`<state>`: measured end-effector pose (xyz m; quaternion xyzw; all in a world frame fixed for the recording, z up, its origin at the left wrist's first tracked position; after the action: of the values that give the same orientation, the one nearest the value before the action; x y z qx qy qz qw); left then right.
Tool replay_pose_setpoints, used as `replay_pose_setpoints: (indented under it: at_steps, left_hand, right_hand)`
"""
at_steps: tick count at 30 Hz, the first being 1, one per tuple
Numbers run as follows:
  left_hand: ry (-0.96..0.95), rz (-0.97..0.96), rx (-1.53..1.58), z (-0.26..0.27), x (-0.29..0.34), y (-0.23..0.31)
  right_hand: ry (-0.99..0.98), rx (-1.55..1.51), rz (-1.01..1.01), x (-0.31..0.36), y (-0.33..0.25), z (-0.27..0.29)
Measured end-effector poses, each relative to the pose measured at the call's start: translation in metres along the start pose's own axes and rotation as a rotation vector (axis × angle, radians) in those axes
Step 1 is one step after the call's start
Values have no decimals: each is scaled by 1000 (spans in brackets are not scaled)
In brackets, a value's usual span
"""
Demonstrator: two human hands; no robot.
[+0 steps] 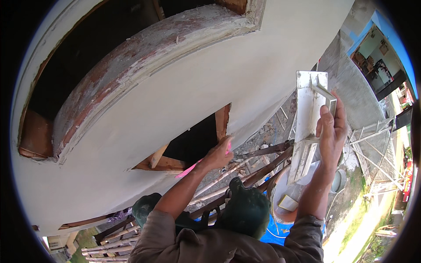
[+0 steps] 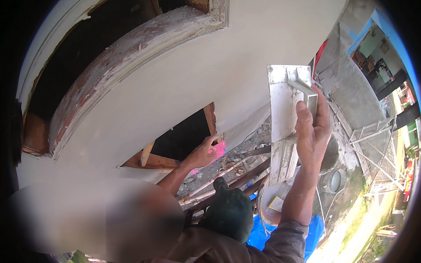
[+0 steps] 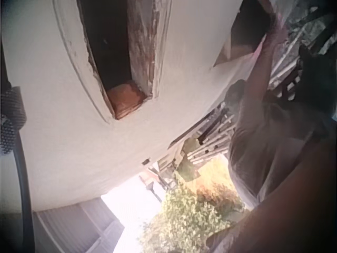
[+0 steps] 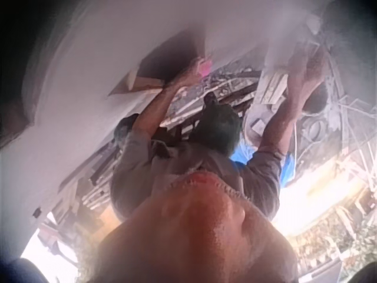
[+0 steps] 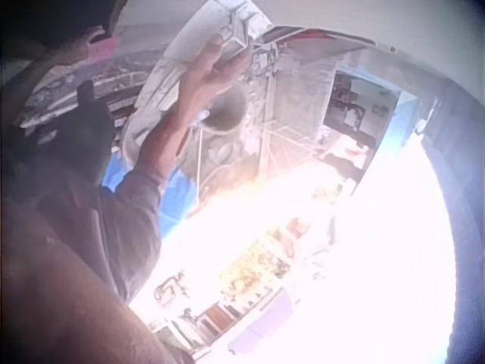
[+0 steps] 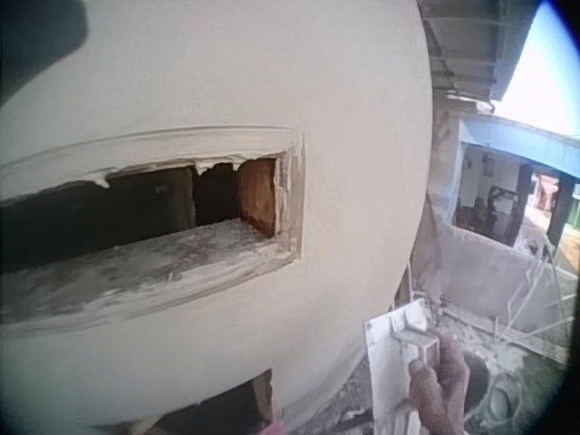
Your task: The person applies plaster to a wall around a rectangular opening using a trowel and a brush. They repeatedly smooth the surface and clean the edges of the opening while working on scaffolding.
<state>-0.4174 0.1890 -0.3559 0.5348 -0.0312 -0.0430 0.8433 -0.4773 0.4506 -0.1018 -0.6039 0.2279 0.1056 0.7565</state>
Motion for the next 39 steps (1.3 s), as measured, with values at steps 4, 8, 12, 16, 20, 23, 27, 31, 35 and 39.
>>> replay_pose_setpoints:
  at_steps: [4,8,12,16,20,23,27,31,35,39]
  left_hand:
    - [20,-192,187,41,-62,128]
    - [-130,-189,558,58,-64,212]
    - [-211,-248,593,41,-30,242]
    - [-74,-106,478,39,-17,237]
    - [-199,-282,479,47,-2,231]
    - [-165,-322,511,69,23,208]
    - [58,-455,647,108,80,161]
    - [149,-384,859,132,132,124]
    - [260,-171,1205,143,180,93]
    - [462,-365,806,159,207,73]
  right_hand:
    - [-98,449,48,-56,-61,-6]
    - [-115,556,173,-73,-79,-37]
    - [-83,550,137,-58,-76,-59]
    - [-66,387,25,-38,-79,-66]
    - [-121,214,116,-23,-95,-68]
    - [-230,248,134,-5,-118,-64]
    - [-540,294,642,34,-164,-89]
    - [-862,324,1039,66,-215,-148]
    - [-983,327,933,103,-252,-197]
    - [-973,309,1069,126,-273,-227]
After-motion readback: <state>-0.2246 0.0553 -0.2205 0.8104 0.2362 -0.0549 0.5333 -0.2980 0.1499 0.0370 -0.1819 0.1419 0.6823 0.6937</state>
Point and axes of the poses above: each hand's wrist, its own x-axis away from the middle knuckle, its own z-axis out of the back of the hand, y = z × x, the point moved 2 cm from there along -x, towards the middle knuckle, and after that the axes turned 5 degrees about z, right-handed, at the moved point
